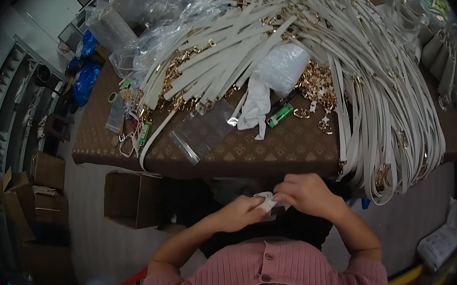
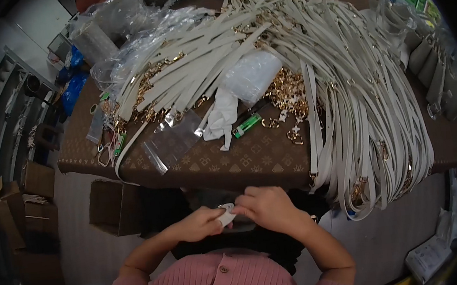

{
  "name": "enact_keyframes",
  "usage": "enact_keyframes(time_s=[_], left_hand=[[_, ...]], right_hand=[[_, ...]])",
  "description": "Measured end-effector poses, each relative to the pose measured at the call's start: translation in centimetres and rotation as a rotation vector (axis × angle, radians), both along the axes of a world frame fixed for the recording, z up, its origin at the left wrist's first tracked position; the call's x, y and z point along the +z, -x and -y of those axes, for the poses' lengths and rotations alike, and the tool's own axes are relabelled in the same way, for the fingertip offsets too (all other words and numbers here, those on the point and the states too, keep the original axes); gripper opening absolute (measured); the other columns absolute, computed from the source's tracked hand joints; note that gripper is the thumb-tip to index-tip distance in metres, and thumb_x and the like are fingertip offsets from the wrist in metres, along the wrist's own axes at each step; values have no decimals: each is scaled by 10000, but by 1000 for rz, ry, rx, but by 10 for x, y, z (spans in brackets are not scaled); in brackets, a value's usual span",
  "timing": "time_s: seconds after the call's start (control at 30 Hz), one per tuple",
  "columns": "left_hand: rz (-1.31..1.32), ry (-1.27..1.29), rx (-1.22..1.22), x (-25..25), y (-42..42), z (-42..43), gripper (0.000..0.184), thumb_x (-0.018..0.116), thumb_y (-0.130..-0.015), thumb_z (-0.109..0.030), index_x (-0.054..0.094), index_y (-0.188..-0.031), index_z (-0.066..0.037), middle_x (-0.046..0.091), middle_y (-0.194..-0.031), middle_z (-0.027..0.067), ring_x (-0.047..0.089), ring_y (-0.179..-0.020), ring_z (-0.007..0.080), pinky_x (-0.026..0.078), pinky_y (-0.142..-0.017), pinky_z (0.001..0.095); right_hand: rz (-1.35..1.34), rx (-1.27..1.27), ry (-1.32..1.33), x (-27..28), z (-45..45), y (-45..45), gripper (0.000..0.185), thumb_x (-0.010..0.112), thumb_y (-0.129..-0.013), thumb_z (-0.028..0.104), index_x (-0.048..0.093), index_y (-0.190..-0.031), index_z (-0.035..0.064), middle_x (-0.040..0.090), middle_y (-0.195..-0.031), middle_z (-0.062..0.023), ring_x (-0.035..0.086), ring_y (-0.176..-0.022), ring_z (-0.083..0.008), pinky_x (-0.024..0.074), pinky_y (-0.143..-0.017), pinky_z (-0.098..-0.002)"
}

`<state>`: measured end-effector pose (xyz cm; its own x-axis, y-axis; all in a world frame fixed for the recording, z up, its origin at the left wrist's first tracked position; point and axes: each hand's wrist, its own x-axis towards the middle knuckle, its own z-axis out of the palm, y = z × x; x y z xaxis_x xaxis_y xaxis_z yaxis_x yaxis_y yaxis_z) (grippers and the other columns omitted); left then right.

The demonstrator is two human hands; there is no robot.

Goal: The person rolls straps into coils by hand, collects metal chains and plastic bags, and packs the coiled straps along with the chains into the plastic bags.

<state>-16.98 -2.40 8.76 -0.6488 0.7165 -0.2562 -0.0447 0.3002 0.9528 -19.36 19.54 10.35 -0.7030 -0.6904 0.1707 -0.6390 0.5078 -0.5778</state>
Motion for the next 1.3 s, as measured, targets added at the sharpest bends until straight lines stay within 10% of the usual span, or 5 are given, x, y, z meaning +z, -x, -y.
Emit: enact_keyframes(time_s=[0.47,0.73,0.87,1.0,1.3], left_hand=[[773,-1260,406,-23,12,-5,578,180,-912,-510,486,-822,-28,310,-426,-11,271,-326,104,270,-343,242],[229,-947,596,-7,9,-29,526,170,-935,-482,439,-919,-31,433,-640,17,412,-619,104,376,-638,217],[273,-679,506,-4,31,-5,414,314,-950,-354,471,-1079,7,541,-870,82,524,-796,169,413,-763,257],[-951,474,737,11,63,64,319,562,-837,-166,524,-1083,35,545,-1046,133,525,-955,289,389,-878,353],[-1225,765,453,-5,40,108,302,561,-723,-11,564,-1022,34,549,-994,123,525,-904,292,449,-771,359]], right_hand=[[262,-447,702,-44,83,-24,359,442,-907,222,397,-1158,-30,548,-905,-224,571,-829,-353,452,-721,-350],[419,-348,623,-33,71,-22,1004,799,-584,261,172,-1292,-75,438,-1169,-243,485,-1068,-338,403,-880,-363],[412,-407,604,-31,59,-12,962,812,-560,200,225,-1281,-47,471,-1155,-192,489,-1075,-257,401,-884,-333],[371,-449,632,-22,40,-10,915,805,-561,171,267,-1272,-33,480,-1165,-171,493,-1070,-235,397,-898,-323],[228,-499,457,-47,19,-16,924,812,-542,211,286,-1264,-25,476,-1152,-178,542,-999,-273,455,-825,-333]])
